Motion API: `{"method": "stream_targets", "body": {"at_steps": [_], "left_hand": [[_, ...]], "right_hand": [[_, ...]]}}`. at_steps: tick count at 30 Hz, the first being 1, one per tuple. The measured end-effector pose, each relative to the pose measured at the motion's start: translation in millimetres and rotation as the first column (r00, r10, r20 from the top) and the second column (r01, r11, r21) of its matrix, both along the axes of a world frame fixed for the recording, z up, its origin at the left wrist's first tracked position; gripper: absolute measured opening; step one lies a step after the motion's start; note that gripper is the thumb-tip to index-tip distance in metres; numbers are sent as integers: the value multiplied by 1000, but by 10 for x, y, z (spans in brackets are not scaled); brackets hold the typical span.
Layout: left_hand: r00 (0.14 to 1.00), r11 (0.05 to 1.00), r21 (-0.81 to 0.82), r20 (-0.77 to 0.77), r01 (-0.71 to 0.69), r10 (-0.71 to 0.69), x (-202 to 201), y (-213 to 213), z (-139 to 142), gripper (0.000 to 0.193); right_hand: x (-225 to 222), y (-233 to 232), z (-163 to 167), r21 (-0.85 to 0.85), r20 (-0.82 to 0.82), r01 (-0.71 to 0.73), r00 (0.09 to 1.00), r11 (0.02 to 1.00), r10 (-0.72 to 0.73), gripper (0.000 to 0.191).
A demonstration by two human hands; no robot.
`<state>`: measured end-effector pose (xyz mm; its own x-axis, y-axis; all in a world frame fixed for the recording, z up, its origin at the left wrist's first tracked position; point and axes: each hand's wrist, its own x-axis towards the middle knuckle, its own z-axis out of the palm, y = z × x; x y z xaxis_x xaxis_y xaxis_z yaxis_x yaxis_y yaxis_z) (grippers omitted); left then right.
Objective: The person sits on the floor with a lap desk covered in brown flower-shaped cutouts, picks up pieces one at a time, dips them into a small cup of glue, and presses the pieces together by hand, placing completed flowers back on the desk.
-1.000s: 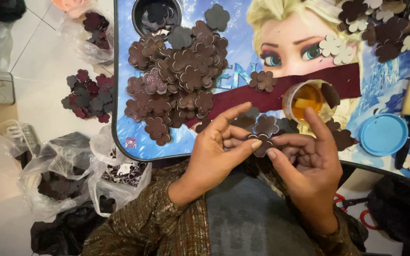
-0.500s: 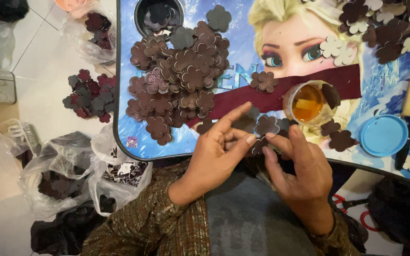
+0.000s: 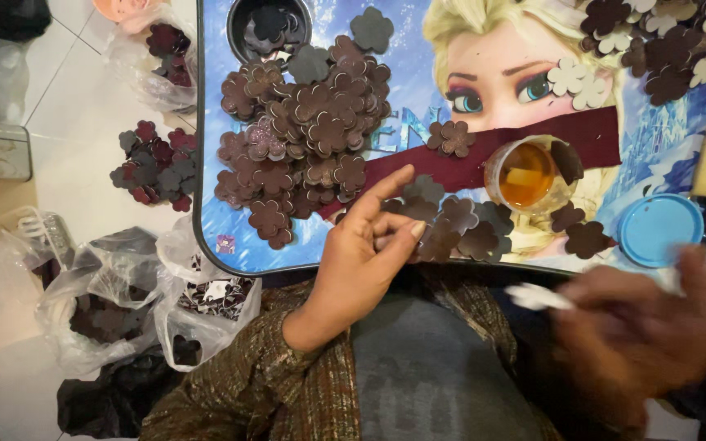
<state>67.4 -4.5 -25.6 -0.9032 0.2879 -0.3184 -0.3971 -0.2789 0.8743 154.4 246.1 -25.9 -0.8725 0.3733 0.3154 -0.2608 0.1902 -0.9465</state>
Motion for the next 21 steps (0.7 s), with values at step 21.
{"method": "stream_targets", "body": {"at_steps": [21], "left_hand": [[647,870,-397,-588,291,-485,-67,1344,181,25]], "right_hand": [[742,805,-228,387,-110,567,811,727,-574,22]]}}
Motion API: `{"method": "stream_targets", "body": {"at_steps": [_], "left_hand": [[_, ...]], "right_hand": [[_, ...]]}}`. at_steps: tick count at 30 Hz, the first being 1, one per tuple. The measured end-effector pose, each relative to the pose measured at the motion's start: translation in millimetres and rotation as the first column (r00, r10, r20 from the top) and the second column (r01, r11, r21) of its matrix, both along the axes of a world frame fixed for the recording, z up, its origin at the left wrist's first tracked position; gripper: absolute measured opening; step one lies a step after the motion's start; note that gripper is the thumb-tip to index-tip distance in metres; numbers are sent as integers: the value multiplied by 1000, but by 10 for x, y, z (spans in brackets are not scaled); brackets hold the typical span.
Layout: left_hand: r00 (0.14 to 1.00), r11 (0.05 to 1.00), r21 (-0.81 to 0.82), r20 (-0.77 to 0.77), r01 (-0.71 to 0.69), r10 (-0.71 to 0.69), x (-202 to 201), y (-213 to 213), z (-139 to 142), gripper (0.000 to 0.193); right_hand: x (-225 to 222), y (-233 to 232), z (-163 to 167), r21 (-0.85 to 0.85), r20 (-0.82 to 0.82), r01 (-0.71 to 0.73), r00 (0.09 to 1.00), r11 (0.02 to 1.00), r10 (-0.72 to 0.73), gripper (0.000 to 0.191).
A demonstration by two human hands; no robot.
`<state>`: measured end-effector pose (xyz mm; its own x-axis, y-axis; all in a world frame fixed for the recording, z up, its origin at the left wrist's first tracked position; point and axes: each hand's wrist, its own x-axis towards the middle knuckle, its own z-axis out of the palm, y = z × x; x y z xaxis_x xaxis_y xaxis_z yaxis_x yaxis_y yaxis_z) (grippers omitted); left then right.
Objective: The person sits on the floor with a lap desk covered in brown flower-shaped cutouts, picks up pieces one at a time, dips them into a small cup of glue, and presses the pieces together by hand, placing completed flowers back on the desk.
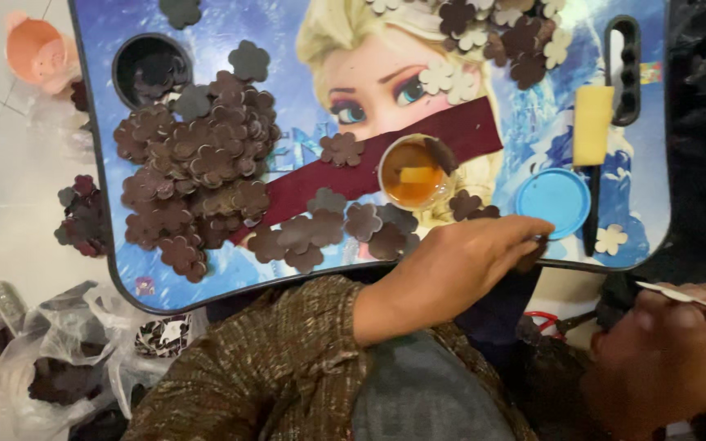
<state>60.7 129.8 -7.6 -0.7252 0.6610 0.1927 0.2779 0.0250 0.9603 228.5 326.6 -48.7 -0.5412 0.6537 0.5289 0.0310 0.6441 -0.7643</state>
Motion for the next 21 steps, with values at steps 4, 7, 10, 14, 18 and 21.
{"method": "stream_targets", "body": {"at_steps": [4,7,10,14,18,21], "left_hand": [[990,991,-126,-143,-39,21,-46,-6,75,38],[938,986,-126,-340,-113,65,45,-352,161,38],[909,954,-185,-389,-238,151,96,-665,191,28],[825,808,-304,-447,-504,346,106,-1036,219,16],[748,704,-328,-500,-630,437,67,-1311,220,14],[677,659,-302,-594,-689,435,22,-1411,197,18]], "right_hand": [[-188,-195,207,-133,-139,-21,990,991,2,37],[-302,-283,328,-272,-178,-82,983,959,33,50],[-376,-418,399,-429,-126,-154,986,890,109,64],[-468,-594,419,-547,-22,-205,973,812,231,80],[-583,-736,363,-562,-30,-358,910,746,413,82],[-666,-847,291,-578,-55,-435,865,690,499,81]]}}
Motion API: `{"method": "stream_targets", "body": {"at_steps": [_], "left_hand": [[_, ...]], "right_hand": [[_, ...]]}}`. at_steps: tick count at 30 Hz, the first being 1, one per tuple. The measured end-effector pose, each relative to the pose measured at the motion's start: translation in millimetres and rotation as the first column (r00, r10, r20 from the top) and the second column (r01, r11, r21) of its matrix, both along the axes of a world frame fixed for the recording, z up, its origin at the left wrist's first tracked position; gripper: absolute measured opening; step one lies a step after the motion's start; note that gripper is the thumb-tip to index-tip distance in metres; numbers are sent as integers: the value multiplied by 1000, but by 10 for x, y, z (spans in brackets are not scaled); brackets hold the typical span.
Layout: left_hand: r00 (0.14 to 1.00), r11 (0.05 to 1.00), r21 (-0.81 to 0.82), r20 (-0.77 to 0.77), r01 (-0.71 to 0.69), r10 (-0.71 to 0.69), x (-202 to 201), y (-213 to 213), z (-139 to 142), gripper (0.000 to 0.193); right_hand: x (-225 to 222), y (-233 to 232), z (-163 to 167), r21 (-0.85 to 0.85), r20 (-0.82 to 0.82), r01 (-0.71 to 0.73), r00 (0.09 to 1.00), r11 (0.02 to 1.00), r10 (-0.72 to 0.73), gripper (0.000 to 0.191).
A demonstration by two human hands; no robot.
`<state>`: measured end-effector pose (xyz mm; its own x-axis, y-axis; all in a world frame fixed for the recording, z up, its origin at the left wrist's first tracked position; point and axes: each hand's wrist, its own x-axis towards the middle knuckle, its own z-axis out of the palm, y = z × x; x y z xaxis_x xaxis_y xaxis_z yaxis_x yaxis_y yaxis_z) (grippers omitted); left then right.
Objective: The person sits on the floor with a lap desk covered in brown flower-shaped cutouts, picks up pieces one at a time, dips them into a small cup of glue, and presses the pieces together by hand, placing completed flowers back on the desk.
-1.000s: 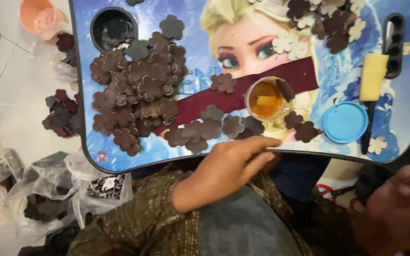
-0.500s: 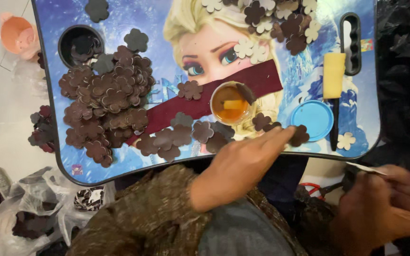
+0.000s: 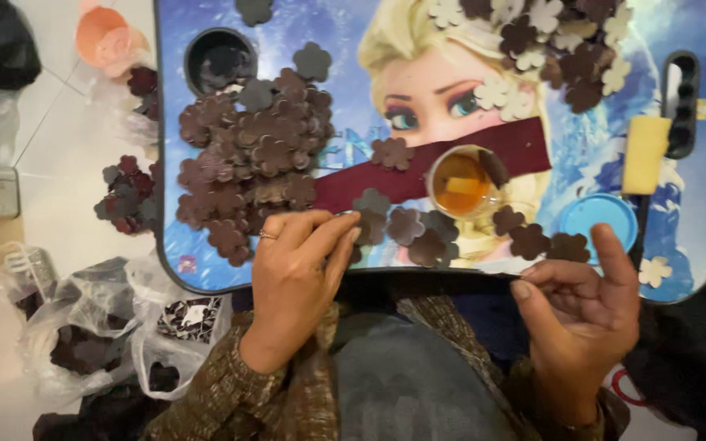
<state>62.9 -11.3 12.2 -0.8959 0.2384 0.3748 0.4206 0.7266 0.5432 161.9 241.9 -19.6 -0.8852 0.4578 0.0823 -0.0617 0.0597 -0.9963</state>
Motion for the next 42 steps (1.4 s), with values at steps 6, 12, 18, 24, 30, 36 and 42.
{"method": "stream_targets", "body": {"at_steps": [6,12,18,24,30,36,42], "left_hand": [[999,999,19,-19,-35,36,-60,-59,-55,17],[999,999,52,45,1,-4,-82,-68,-138,20],[996,1000,22,84,15,-17,-62,-81,-156,40],[988,999,7,146,52,-52,-58,-95,-127,55],[984,999,8,171,50,-50,-62,-73,-113,60],[991,1000,13,130,10,-12,-41,-33,-143,38],[999,986,164,39,22,-29,4,-15,-162,19]], "right_hand": [[-51,-196,-80,0,58,-133,989,991,132,84],[-95,-220,-146,-10,92,-173,981,985,173,81],[-146,-191,-230,-9,92,-177,980,984,177,78],[-164,-176,-266,28,109,-171,980,985,167,79],[-162,-162,-263,29,106,-199,975,979,195,80],[-164,-176,-262,60,109,-204,974,977,197,79],[-180,-182,-246,68,89,-212,975,975,205,78]]}}
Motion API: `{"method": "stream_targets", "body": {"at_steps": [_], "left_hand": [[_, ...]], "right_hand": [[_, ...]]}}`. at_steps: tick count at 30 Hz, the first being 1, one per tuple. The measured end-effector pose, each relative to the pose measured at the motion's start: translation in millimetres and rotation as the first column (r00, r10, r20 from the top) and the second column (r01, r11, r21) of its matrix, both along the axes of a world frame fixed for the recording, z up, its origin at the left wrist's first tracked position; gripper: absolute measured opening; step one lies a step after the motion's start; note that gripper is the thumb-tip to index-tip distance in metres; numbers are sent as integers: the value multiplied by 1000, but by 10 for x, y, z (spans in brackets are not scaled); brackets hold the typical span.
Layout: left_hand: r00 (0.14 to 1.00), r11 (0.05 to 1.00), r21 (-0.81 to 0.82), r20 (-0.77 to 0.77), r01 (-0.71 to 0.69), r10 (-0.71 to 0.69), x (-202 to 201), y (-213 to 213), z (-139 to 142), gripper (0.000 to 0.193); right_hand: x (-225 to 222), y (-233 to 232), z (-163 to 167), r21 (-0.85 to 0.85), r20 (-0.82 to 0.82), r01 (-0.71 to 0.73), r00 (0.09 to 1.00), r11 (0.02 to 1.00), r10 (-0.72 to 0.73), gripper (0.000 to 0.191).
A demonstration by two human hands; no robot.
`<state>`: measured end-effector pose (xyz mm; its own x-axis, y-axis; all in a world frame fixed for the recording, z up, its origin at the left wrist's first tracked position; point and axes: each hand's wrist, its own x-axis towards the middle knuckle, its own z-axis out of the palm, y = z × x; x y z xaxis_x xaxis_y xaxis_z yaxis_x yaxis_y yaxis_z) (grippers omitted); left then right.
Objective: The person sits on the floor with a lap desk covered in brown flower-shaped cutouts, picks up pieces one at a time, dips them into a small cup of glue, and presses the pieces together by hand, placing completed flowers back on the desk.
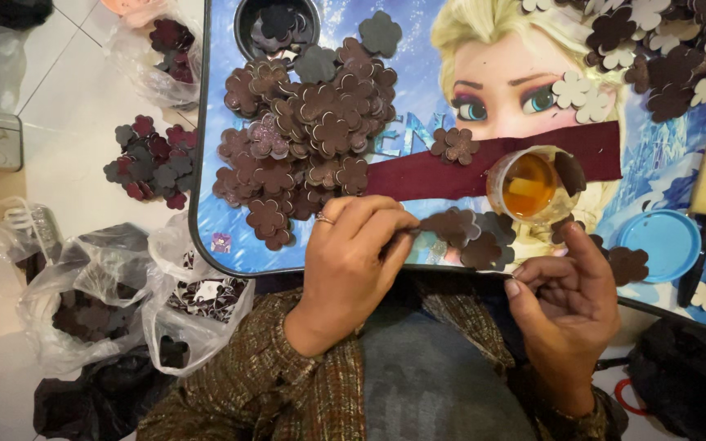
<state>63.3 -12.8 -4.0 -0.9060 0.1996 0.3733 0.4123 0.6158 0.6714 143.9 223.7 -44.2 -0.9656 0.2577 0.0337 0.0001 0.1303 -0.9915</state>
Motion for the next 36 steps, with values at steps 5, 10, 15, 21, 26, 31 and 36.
{"method": "stream_targets", "body": {"at_steps": [5,10,15,21,26,31,36], "left_hand": [[996,998,61,88,7,-12,3,-36,20,18],[948,989,146,313,4,-50,38,-24,53,19],[923,993,108,373,55,-92,53,-75,77,14],[983,998,-9,172,65,-63,58,-166,69,11],[992,993,-19,57,116,-114,51,-290,41,14],[991,988,-88,47,127,-123,48,-320,37,16],[988,980,-127,50,152,-146,25,-268,51,23]], "right_hand": [[-10,-59,83,-4,50,42,998,999,-42,81],[-45,-109,221,-50,-141,-330,937,943,320,91],[-236,-306,233,-15,-140,-490,864,871,484,85],[-533,-450,271,-139,18,-488,868,861,495,76],[-636,-464,397,-65,126,-537,832,841,541,80],[-722,-526,544,4,187,-590,794,808,579,84],[-783,-541,630,204,278,-630,771,750,572,85]]}}
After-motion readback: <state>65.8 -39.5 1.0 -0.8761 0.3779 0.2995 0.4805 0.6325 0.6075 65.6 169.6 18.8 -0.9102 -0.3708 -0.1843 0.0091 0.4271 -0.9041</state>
